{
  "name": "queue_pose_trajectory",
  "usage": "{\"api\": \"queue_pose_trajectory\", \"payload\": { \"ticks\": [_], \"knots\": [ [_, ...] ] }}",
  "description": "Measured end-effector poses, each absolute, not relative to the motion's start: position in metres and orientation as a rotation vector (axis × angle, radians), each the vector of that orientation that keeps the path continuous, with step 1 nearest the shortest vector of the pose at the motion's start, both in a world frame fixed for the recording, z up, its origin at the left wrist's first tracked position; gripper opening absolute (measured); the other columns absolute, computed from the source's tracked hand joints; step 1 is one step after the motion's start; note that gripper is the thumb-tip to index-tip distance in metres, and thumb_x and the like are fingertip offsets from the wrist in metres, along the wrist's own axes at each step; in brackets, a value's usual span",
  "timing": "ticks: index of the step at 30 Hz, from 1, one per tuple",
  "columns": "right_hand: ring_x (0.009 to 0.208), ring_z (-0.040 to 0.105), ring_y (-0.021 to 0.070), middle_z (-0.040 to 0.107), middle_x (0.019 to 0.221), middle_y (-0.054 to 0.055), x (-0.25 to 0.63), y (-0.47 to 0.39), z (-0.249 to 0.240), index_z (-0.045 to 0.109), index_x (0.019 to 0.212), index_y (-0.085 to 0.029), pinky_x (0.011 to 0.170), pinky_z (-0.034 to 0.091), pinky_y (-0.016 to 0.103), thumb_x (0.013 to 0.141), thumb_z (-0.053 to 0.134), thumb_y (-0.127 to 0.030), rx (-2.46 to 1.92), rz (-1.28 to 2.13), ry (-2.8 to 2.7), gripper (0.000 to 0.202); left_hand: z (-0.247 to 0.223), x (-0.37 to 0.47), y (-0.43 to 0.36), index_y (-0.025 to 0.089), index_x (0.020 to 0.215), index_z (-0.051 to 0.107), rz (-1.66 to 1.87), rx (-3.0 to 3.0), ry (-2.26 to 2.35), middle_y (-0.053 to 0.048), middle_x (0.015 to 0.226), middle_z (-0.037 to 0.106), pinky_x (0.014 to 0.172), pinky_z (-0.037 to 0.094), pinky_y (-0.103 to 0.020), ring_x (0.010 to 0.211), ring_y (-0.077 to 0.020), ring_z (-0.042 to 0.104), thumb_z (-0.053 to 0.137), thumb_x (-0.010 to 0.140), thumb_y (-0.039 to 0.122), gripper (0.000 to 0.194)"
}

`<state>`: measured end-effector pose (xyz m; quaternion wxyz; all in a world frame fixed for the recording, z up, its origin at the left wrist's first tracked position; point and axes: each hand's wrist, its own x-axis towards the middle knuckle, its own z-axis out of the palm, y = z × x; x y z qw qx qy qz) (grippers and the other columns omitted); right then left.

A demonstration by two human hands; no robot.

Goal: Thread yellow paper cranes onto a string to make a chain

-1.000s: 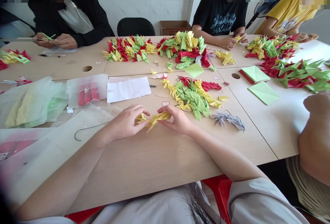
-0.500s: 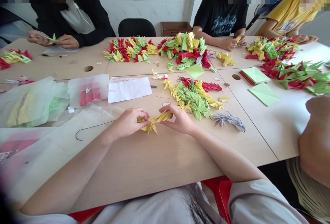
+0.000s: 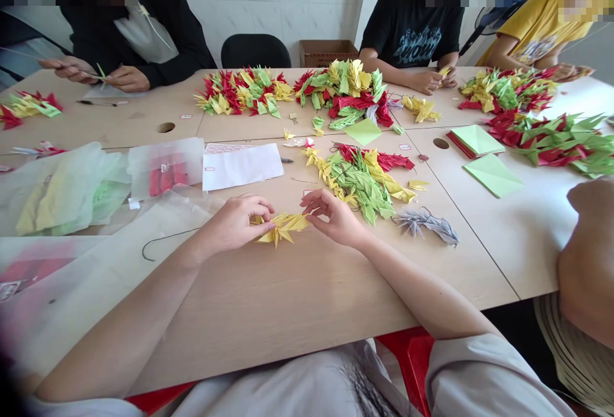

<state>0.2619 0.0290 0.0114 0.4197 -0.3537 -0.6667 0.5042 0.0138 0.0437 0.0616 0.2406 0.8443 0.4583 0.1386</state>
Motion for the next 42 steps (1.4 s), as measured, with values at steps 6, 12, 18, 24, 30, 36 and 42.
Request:
{"api": "queue_pose_trajectory", "payload": {
  "ticks": [6,12,18,24,30,36,42],
  "knots": [
    [0.097,0.064,0.0163,0.061,0.113,0.008,0.270,0.036,0.021,0.051,0.112,-0.023,0.084,0.055,0.033,0.087,0.069,-0.029,-0.825,1.316,-1.550,0.031,0.070,0.008,0.044,0.020,0.071,0.069,0.272,2.227,1.182,-0.004,0.103,0.071,0.083,0.047,-0.030,0.092,-0.0208,0.065,0.061,0.083,0.035,0.020],
    [0.096,0.066,0.0164,0.062,0.112,0.006,0.268,0.048,0.051,0.051,0.118,-0.024,0.080,0.056,0.031,0.087,0.067,-0.024,-0.801,1.387,-1.641,0.034,0.084,0.010,0.037,0.021,0.107,0.068,0.287,2.060,1.020,-0.006,0.118,0.068,0.090,0.049,-0.033,0.103,-0.0235,0.065,0.070,0.077,0.045,0.039],
    [0.095,0.066,0.0177,0.065,0.110,0.007,0.240,0.055,0.094,0.056,0.117,-0.021,0.085,0.055,0.034,0.088,0.066,-0.027,-0.751,1.226,-1.962,0.031,0.089,0.023,0.028,0.018,0.096,0.070,0.611,1.882,1.072,-0.004,0.089,0.071,0.068,0.050,-0.026,0.077,-0.0164,0.065,0.063,0.086,0.047,0.032],
    [0.114,0.062,0.0226,0.064,0.122,0.011,0.210,0.061,0.079,0.051,0.125,-0.021,0.098,0.050,0.038,0.093,0.051,-0.058,-0.534,1.613,-1.605,0.049,0.103,0.014,0.027,0.017,0.091,0.058,0.864,1.408,1.023,-0.002,0.083,0.071,0.060,0.056,-0.025,0.069,-0.0166,0.070,0.070,0.079,0.039,0.027],
    [0.092,0.071,0.0273,0.070,0.103,0.013,0.223,0.060,0.060,0.044,0.134,-0.017,0.079,0.056,0.038,0.081,0.063,-0.066,-0.378,2.126,-1.661,0.074,0.112,0.000,0.035,0.018,0.086,0.055,1.043,1.235,1.127,0.000,0.078,0.072,0.059,0.058,-0.025,0.067,-0.0174,0.072,0.068,0.076,0.037,0.025],
    [0.064,0.066,0.0158,0.071,0.092,0.007,0.264,0.061,0.083,0.040,0.137,-0.020,0.057,0.054,0.027,0.081,0.073,-0.048,-0.640,2.086,-1.704,0.070,0.119,-0.015,0.044,0.016,0.078,0.063,1.216,1.245,1.198,0.001,0.072,0.068,0.049,0.049,-0.019,0.059,-0.0133,0.067,0.069,0.073,0.032,0.017],
    [0.063,0.065,0.0115,0.071,0.102,0.006,0.303,0.066,0.105,0.059,0.122,-0.020,0.045,0.047,0.019,0.077,0.077,-0.031,-1.056,1.468,-1.996,0.049,0.117,-0.039,0.051,0.016,0.068,0.071,1.185,1.442,1.323,0.002,0.060,0.060,0.052,0.043,-0.018,0.055,-0.0083,0.053,0.076,0.070,0.029,0.014]
  ]
}}
